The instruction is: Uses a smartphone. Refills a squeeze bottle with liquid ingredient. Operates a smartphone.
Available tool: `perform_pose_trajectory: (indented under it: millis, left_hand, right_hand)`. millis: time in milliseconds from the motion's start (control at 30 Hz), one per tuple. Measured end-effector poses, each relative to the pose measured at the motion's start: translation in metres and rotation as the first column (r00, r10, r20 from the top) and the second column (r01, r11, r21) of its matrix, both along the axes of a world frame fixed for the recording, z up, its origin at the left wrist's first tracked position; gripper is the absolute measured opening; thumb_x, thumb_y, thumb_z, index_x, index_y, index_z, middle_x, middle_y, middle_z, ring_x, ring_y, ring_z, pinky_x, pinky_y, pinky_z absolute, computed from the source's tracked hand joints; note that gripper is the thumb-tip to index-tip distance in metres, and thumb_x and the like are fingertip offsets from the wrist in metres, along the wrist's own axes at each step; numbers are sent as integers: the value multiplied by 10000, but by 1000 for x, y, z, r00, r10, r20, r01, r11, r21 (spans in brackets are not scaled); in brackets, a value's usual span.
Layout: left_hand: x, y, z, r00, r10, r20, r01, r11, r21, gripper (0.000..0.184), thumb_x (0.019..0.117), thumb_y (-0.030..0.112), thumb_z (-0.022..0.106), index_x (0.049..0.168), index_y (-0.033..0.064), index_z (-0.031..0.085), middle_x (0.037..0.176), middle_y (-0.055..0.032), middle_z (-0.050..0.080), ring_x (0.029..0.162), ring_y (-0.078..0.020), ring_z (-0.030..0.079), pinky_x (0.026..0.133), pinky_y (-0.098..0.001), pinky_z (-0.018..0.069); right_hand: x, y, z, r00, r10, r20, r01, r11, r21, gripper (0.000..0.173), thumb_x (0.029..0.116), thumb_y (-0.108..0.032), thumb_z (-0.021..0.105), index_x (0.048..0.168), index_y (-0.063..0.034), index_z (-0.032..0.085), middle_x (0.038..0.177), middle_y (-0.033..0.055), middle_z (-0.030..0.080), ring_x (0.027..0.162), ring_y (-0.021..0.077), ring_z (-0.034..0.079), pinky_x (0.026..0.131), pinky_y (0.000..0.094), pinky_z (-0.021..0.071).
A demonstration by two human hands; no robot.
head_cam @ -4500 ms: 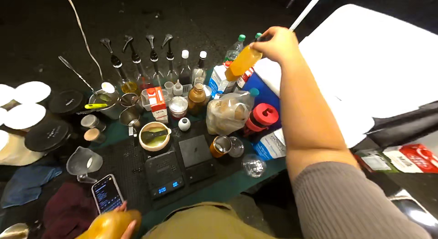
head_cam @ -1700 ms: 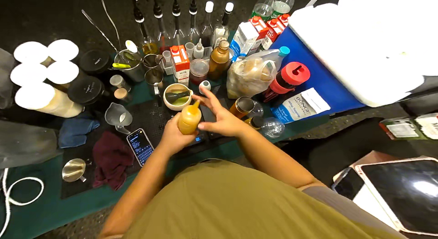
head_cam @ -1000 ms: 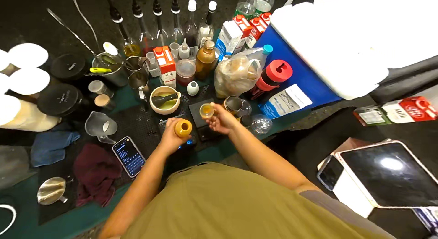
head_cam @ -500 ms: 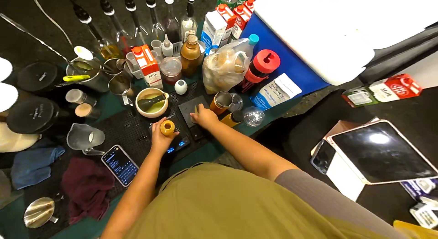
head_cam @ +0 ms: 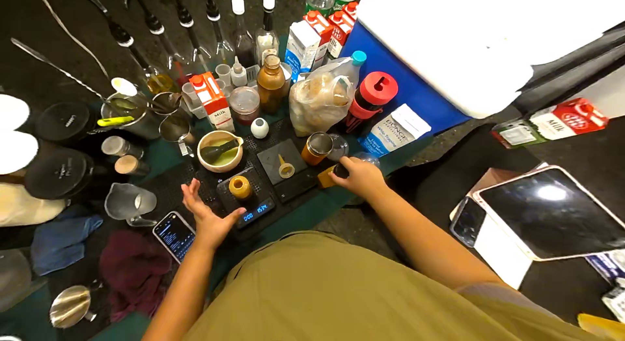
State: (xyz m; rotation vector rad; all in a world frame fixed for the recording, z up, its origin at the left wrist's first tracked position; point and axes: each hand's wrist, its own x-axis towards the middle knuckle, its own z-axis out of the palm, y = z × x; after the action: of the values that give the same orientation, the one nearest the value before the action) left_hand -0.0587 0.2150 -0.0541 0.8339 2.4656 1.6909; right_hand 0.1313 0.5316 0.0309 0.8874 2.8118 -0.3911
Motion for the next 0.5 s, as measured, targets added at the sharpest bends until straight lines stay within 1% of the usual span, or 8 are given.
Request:
perform_pose_trajectory:
  millis: [67, 100, 167, 233, 300, 333, 433, 500]
  left_hand:
    - [2, 3, 23, 995, 26, -94, -22, 998, 51, 1176, 825, 544, 740, 1494, -187, 107, 1495, -426, 276, 1442, -336, 323, 1164, -412, 320]
    - [3, 8, 37, 989, 10, -151, 3, 997, 82, 945, 874, 433, 731, 1443, -169, 275, 1442, -370, 366, 1382, -271, 389, 1126, -369, 359]
    - [9, 18, 68, 960, -109, -259, 141, 984, 108, 582, 914, 379, 712, 1307, -19, 552, 1322, -184, 524, 1293, -164, 480, 1076, -332, 416]
    - [19, 32, 95, 887, -263, -380, 303, 952, 51, 609, 918, 510, 693, 1339, 92, 553, 1379, -114, 544, 1348, -172, 475, 1134, -402, 384]
    - [34, 40, 112, 850, -313, -423, 339, 941, -15, 861, 873, 604, 705, 1479, 71, 406, 1464, -170, 519, 1398, -255, 467, 1198, -554, 275]
    - [40, 40, 115, 872, -271, -408, 289, 957, -18, 926, 849, 573, 749, 1504, 48, 358, 1425, -179, 555, 1355, -256, 516, 1195, -568, 279]
    - [40, 21, 114, 958, -29, -285, 22, 999, -30, 765, 789, 414, 801, 1316, -73, 535, 1121, -188, 693, 1069, -247, 672, 1085, -534, 433]
    - [34, 0, 114, 991, -63, -117, 54, 996, -74, 672, 736, 426, 814, 1152, -78, 658, 1033, -141, 726, 1021, -173, 690, 1047, -422, 481]
  right_hand:
    - [10, -4, 5, 948, 155, -277, -112, 980, 165, 449, 906, -380, 694, 927, 68, 686, 828, 260, 680, 757, 456, 696, 609, 595, 528]
    - [9, -6, 18, 887, 257, -384, -157, 949, 273, 446, 872, -395, 674, 839, 50, 674, 729, 217, 653, 651, 411, 681, 519, 549, 511]
    - [-1, -18, 62, 773, 396, -495, -217, 899, 380, 448, 875, -425, 618, 766, 9, 643, 641, 155, 606, 548, 327, 634, 437, 469, 461]
    - [-19, -38, 105, 672, 458, -581, -274, 884, 379, 416, 900, -415, 590, 773, -22, 640, 612, 101, 577, 516, 244, 588, 423, 401, 429]
    - [-45, -65, 130, 586, 474, -657, -339, 880, 333, 397, 919, -418, 570, 795, -49, 644, 605, 56, 567, 515, 180, 567, 424, 354, 416]
    - [-60, -80, 135, 549, 478, -686, -382, 873, 302, 391, 923, -417, 573, 810, -52, 655, 603, 42, 570, 513, 164, 568, 421, 346, 421]
    - [-107, -121, 126, 419, 539, -731, -526, 800, 288, 341, 875, -398, 625, 747, -82, 634, 573, 17, 541, 484, 151, 556, 394, 338, 409]
    - [-132, -138, 112, 292, 609, -738, -658, 688, 308, 342, 852, -387, 643, 711, -75, 628, 545, 27, 521, 482, 171, 558, 408, 350, 406]
